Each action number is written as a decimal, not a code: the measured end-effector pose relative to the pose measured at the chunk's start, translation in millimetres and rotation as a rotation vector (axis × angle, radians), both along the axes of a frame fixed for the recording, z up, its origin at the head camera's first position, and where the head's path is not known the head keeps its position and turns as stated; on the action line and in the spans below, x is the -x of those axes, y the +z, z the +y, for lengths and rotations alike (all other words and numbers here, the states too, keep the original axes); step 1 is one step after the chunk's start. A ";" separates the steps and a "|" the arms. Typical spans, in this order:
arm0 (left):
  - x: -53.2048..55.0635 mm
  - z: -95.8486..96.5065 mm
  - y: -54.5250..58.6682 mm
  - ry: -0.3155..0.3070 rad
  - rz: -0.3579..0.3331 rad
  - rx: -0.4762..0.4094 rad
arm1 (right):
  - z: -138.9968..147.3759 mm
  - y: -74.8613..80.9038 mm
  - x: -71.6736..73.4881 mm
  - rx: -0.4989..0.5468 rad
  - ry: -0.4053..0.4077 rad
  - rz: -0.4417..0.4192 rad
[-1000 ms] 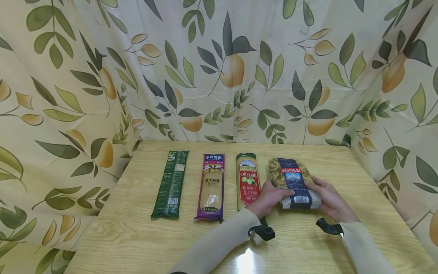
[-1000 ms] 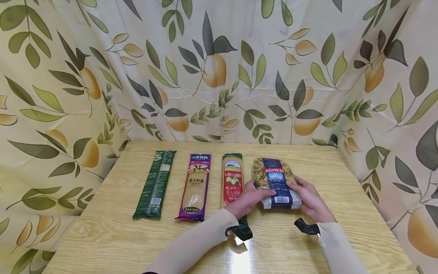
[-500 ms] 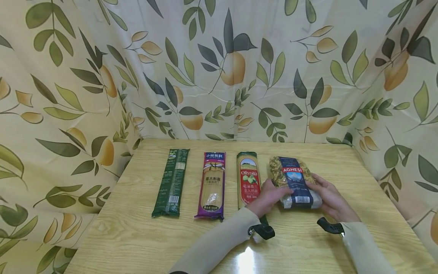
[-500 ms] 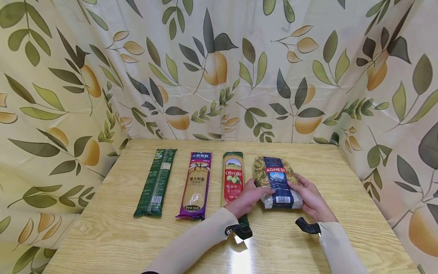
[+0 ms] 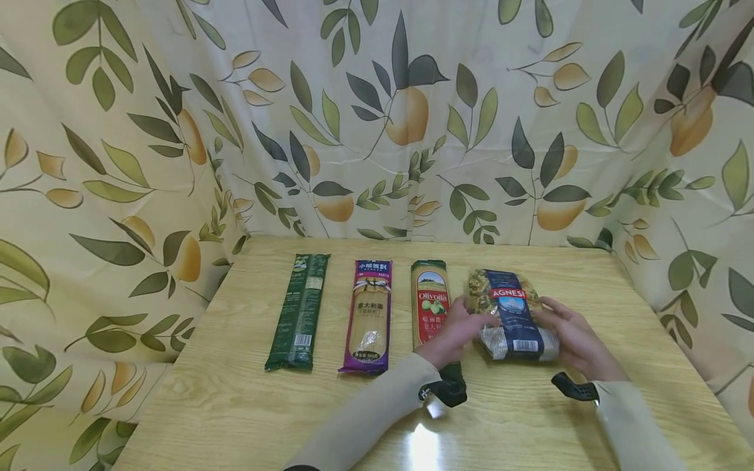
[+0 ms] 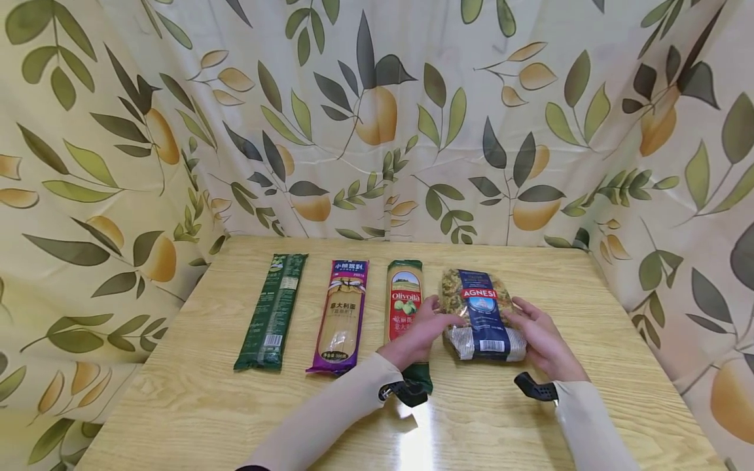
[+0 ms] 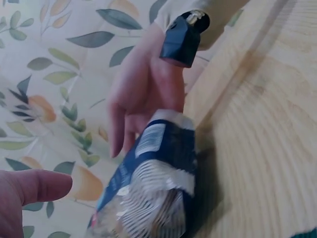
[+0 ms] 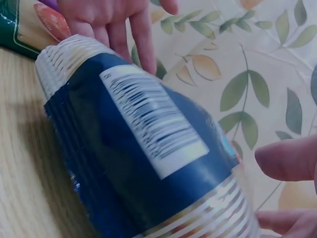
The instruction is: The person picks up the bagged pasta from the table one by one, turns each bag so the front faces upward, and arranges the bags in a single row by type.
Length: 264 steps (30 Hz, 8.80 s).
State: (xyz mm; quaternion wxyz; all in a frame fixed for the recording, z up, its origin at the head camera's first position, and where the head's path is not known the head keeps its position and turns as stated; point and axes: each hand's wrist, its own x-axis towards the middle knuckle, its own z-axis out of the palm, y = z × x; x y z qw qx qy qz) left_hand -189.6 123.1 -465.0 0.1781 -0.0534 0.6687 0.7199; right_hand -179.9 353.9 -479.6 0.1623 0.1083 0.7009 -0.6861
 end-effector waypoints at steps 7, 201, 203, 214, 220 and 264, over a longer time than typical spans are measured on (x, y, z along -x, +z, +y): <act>6.8 -19.8 8.0 -0.044 0.033 0.037 | -5.6 16.2 0.6 -0.180 -0.026 0.063; -17.0 -355.2 -13.7 0.083 -0.041 -0.005 | -381.4 -13.0 20.4 0.593 0.277 -0.274; -17.5 -354.0 -13.7 0.094 -0.006 0.057 | -382.6 -13.2 19.7 0.609 0.262 -0.282; -19.0 -343.8 -14.3 0.077 0.043 0.239 | -386.1 -9.1 15.4 0.625 0.227 -0.291; -21.0 -342.1 -12.6 0.036 0.053 0.242 | -384.7 -5.9 11.8 0.615 0.223 -0.290; -19.6 -330.2 -18.5 -0.006 0.064 0.278 | -378.3 29.2 -7.2 0.557 0.381 -0.148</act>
